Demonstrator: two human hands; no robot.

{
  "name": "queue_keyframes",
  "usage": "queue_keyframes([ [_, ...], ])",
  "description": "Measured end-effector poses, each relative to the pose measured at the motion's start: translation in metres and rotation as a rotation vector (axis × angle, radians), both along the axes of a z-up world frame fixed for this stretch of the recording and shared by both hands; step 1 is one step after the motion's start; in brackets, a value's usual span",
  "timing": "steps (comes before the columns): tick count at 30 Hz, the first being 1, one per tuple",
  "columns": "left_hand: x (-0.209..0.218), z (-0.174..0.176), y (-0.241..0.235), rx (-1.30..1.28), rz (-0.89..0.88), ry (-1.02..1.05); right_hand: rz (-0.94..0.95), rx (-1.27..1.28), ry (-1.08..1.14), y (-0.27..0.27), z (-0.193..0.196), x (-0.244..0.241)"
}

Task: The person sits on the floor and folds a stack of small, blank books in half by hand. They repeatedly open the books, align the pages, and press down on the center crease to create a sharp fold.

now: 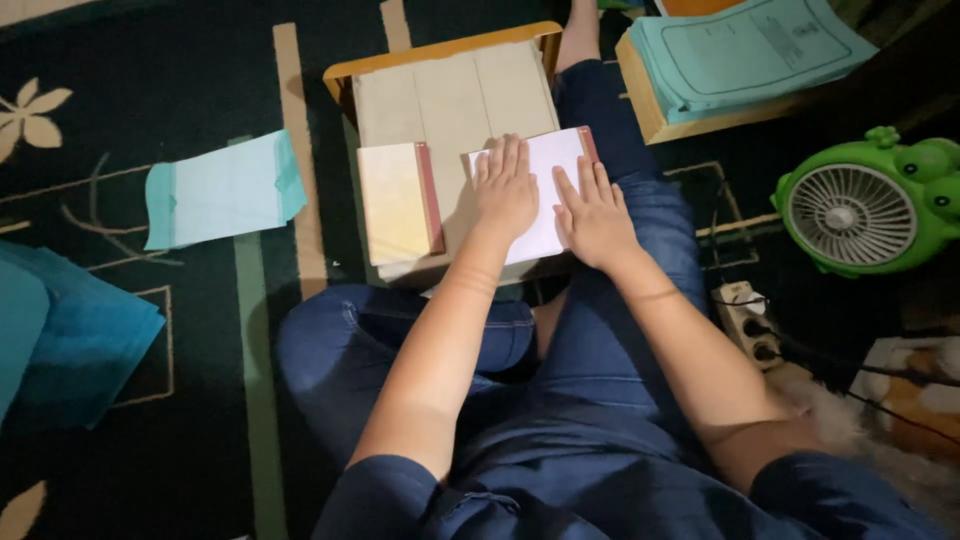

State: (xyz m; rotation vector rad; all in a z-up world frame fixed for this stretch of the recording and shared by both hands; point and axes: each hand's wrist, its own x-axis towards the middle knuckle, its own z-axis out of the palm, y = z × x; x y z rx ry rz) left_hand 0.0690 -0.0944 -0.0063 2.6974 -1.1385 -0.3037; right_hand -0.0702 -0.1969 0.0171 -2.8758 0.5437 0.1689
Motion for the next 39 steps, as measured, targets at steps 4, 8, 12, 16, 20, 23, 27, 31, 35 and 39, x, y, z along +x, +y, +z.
queue_keyframes([
  [4, -0.043, 0.02, 0.031, 0.022, 0.065, 0.046, -0.004, 0.009, 0.019, 0.0, 0.005, 0.0],
  [8, -0.064, 0.017, 0.063, -0.102, 0.102, 0.078, 0.003, -0.017, 0.084, 0.003, 0.008, -0.001],
  [12, -0.065, 0.02, 0.067, -0.153, 0.089, 0.069, 0.054, -0.178, 0.122, 0.004, -0.006, 0.008],
  [16, -0.066, 0.017, 0.067, -0.146, 0.082, 0.055, 0.158, -0.108, 0.109, -0.002, -0.021, 0.043],
  [20, -0.062, 0.0, 0.062, -0.183, 0.101, -0.023, 0.266, -0.146, 0.036, -0.006, -0.018, 0.072],
  [23, -0.064, -0.002, 0.062, -0.184, 0.111, -0.047, 0.227, -0.147, -0.025, -0.001, -0.01, 0.075],
  [27, -0.067, 0.004, 0.059, -0.115, 0.142, -0.043, -0.201, -0.172, -0.392, -0.001, -0.023, 0.048],
  [31, -0.063, 0.011, 0.048, 0.026, 0.137, 0.054, -0.376, 0.052, -0.067, 0.0, -0.008, 0.032],
  [35, -0.051, 0.011, 0.02, 0.067, 0.106, 0.082, -0.371, 0.049, -0.073, 0.008, 0.007, 0.033],
  [39, -0.022, 0.008, -0.004, 0.072, 0.067, 0.082, -0.375, 0.045, -0.068, 0.006, 0.001, 0.036],
])
